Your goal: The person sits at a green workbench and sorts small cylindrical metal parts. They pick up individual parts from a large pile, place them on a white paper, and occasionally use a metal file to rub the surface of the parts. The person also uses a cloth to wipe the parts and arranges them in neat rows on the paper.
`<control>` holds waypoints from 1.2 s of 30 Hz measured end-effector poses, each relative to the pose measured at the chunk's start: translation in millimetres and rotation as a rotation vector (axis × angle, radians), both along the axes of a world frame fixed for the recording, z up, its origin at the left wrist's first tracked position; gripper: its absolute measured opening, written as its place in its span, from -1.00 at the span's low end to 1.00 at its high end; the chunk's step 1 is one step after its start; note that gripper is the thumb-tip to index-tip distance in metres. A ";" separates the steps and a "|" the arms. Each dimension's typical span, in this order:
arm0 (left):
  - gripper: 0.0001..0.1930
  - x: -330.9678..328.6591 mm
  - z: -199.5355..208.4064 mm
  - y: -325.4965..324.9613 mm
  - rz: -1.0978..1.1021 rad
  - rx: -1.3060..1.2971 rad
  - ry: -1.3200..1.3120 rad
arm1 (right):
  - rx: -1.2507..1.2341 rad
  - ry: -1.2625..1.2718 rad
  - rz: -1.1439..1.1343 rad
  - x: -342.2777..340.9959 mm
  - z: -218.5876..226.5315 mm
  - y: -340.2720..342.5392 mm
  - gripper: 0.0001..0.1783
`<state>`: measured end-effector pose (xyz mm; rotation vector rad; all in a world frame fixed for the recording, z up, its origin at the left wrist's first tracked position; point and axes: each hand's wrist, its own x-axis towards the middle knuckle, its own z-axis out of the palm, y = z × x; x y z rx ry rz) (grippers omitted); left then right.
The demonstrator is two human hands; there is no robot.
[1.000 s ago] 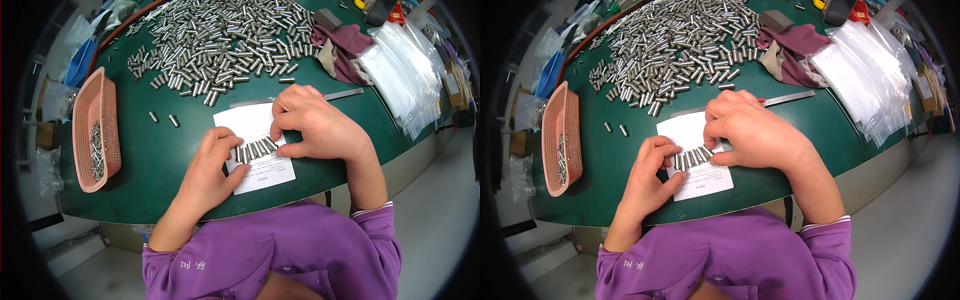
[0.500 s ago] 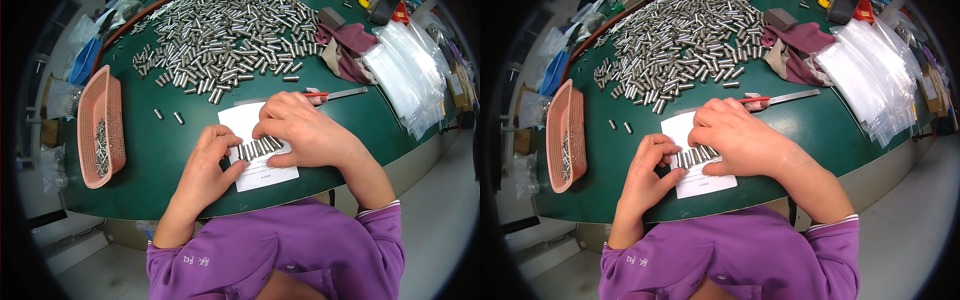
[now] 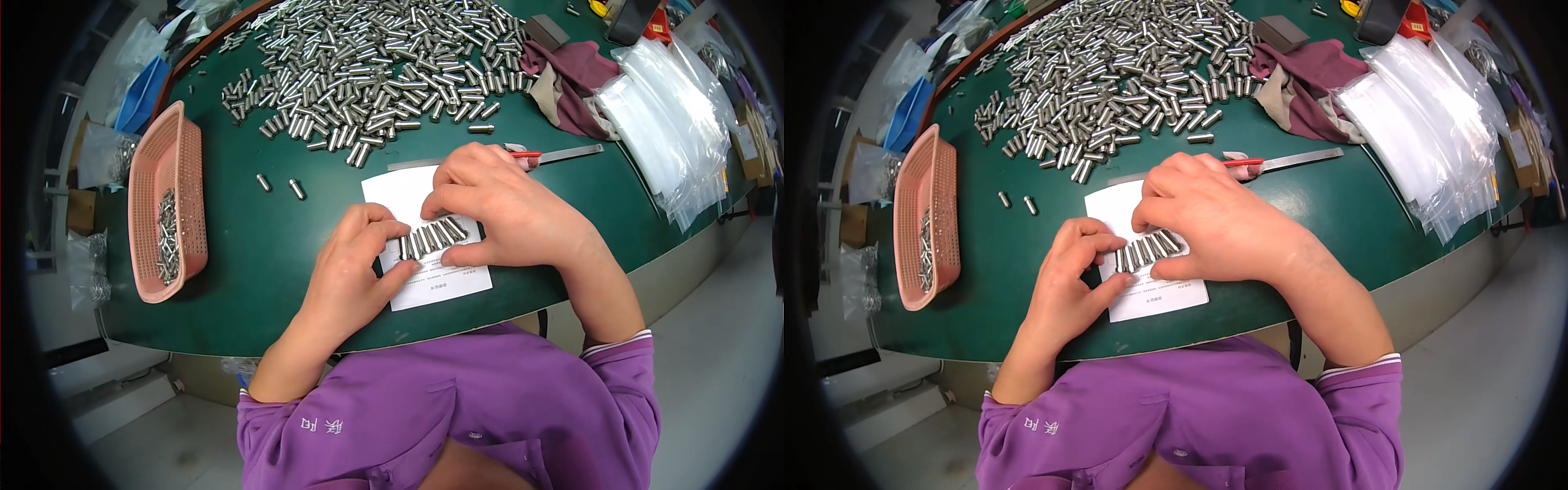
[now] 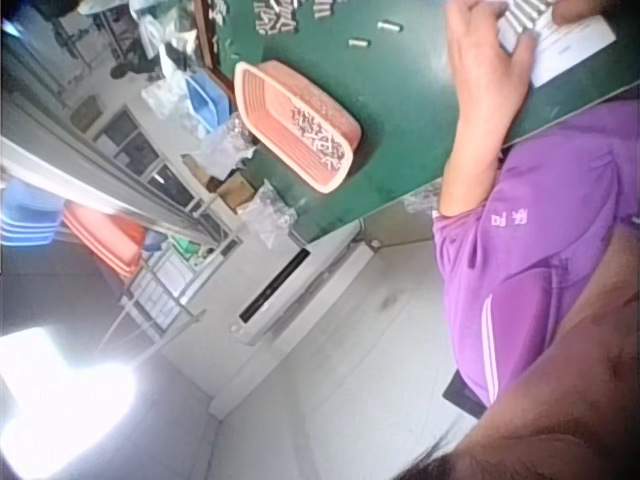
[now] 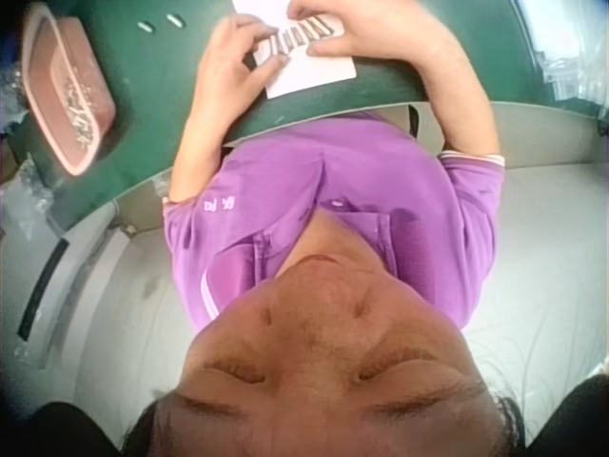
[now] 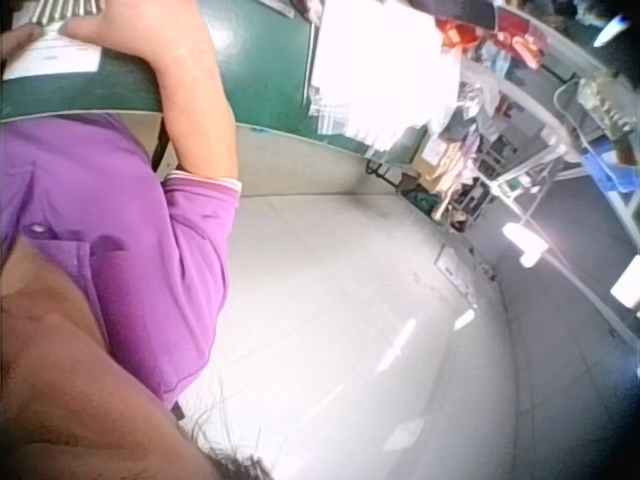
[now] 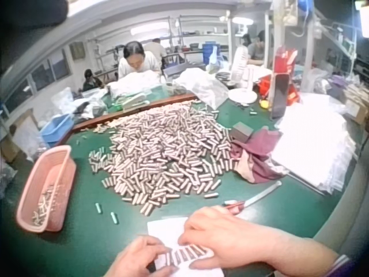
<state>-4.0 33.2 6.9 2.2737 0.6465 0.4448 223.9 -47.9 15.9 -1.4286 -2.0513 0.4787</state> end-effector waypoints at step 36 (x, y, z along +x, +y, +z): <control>-0.16 3.5 -15.6 -3.6 0.013 -0.277 -0.210 | 0.008 -0.044 -0.017 12.7 10.5 -4.9 -0.64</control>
